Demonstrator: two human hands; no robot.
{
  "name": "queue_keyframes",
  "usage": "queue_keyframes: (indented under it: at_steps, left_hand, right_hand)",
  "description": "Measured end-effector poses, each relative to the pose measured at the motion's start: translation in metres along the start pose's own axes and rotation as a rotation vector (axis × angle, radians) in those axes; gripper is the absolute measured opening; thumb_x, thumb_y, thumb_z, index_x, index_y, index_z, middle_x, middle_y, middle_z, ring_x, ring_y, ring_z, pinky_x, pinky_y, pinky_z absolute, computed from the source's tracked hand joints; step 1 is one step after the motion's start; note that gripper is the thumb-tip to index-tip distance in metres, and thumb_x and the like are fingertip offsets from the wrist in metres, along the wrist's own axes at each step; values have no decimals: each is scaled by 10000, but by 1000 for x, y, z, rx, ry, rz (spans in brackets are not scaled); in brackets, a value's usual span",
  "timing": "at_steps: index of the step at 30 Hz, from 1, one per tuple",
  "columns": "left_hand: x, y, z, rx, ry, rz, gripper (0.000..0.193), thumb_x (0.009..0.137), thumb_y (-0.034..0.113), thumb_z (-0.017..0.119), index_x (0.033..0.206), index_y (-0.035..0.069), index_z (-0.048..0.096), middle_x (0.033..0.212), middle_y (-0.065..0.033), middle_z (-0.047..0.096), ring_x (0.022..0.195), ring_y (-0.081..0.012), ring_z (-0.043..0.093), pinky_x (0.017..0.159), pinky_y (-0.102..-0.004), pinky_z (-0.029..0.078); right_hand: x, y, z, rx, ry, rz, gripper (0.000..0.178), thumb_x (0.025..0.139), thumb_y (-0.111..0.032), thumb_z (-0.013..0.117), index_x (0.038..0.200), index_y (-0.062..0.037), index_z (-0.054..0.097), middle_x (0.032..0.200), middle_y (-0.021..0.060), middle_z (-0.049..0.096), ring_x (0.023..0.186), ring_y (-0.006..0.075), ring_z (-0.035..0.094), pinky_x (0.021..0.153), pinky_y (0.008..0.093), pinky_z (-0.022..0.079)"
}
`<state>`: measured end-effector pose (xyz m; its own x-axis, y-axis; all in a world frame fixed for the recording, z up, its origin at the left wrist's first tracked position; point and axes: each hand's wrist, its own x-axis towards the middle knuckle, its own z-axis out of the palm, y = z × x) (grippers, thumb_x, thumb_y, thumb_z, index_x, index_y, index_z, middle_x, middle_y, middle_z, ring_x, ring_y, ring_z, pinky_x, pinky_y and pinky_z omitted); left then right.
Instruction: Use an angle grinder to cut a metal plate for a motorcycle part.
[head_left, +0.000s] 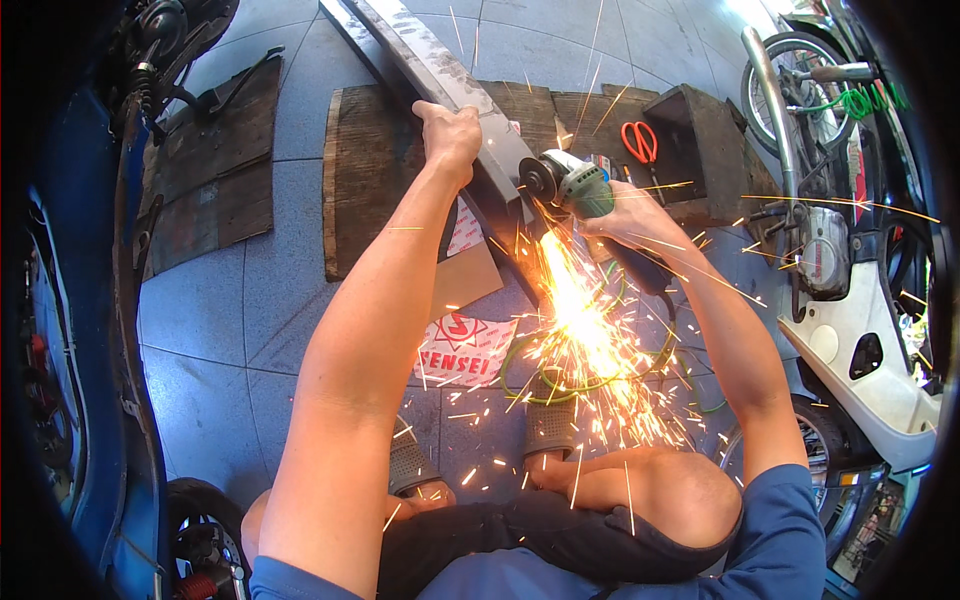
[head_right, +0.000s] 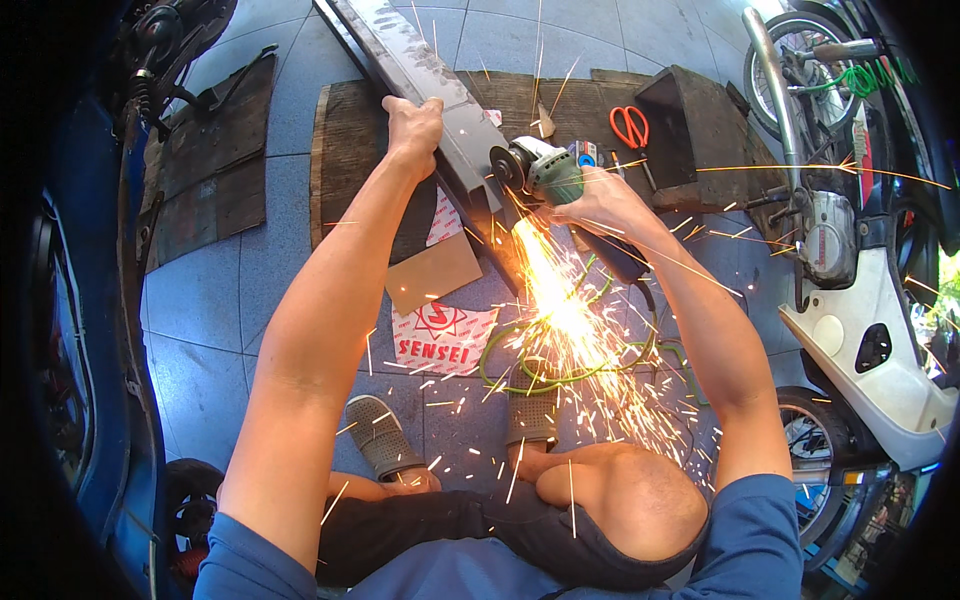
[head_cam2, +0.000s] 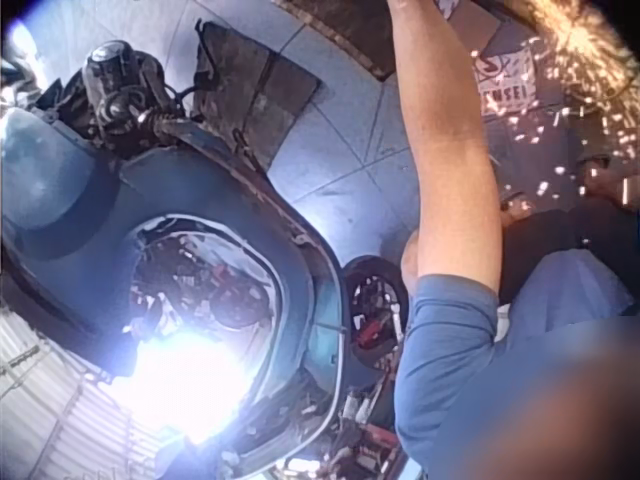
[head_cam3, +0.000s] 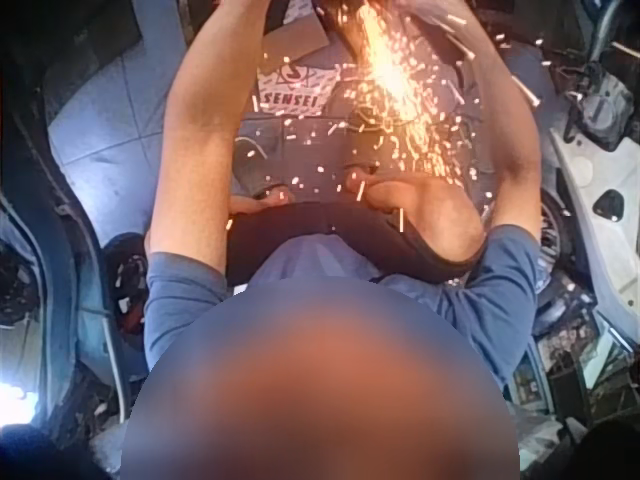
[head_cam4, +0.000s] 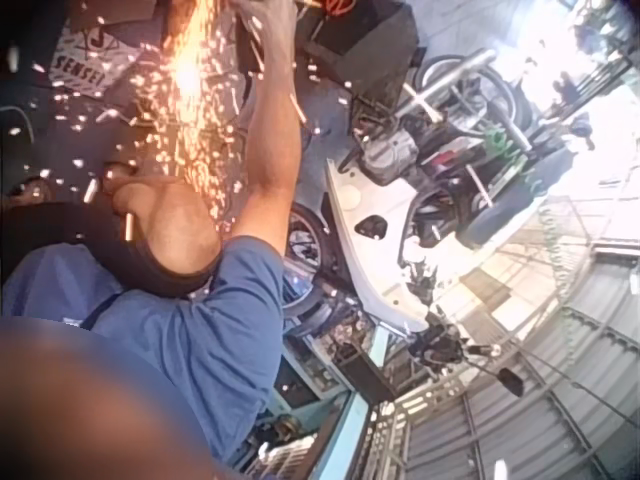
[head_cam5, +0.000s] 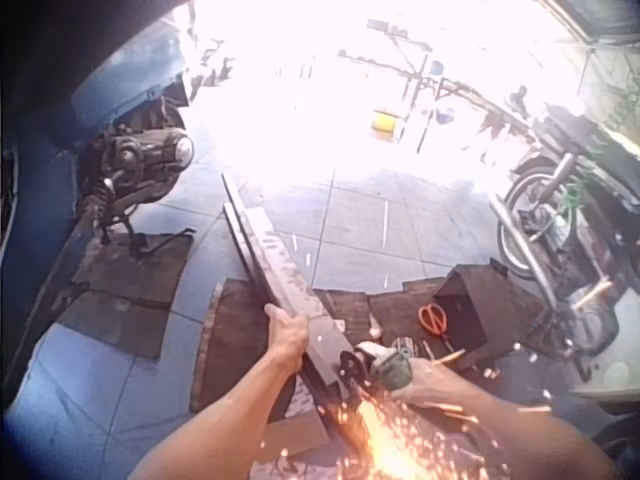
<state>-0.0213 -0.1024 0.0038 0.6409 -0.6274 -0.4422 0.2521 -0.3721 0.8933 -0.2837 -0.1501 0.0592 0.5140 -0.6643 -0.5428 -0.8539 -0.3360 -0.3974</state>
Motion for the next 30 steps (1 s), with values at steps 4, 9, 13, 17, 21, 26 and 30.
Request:
queue_keyframes:
  at_steps: [4,9,13,17,21,26,30]
  left_hand:
    - [3,-2,-2,13,15,-24,490,928,149,630,1247,-15,296,1290,-346,567,1196,-456,607,1010,-508,480]
    - [7,-5,0,12,12,-9,489,926,151,629,1248,-16,301,1277,-340,576,1186,-449,615,984,-511,495]
    - [5,-3,0,3,14,-4,488,928,150,632,1249,-18,306,1263,-335,586,1162,-443,630,970,-511,502]
    - [6,-4,0,18,18,-11,483,937,153,629,1252,-19,306,1255,-331,594,1154,-439,636,970,-510,500]
    - [9,-8,-1,23,23,3,481,942,155,624,1256,-21,304,1253,-333,596,1155,-442,635,964,-512,503]
    - [0,3,2,19,3,-28,499,940,168,634,1256,-20,297,1245,-334,602,1141,-435,639,916,-514,525]
    - [7,-6,-7,15,19,-19,500,939,173,636,1251,-18,295,1244,-336,602,1134,-432,641,913,-517,528]
  right_hand:
    - [-1,-14,-1,-88,-13,148,762,702,-437,818,1237,66,615,1151,274,699,1091,371,688,915,449,545]
    - [6,-5,5,-101,39,153,590,730,-333,811,1229,-46,682,1069,188,735,973,302,710,867,413,540]
    - [6,-5,5,-126,94,130,578,729,-333,817,1209,-39,686,1051,178,737,975,286,710,870,403,540]
    - [4,-22,-8,-40,-14,113,715,711,-421,815,1217,51,639,1157,260,702,1075,353,698,921,433,543]
    - [3,-24,-3,-87,44,110,677,709,-391,815,1185,61,649,1125,251,714,1046,362,703,912,429,545]
    - [8,-13,-4,-49,24,91,633,714,-377,814,1148,58,664,1124,256,715,1048,362,702,915,430,544]
    - [5,-45,-9,45,-55,209,597,713,-383,815,1116,38,687,1125,254,720,1058,362,702,919,431,541]
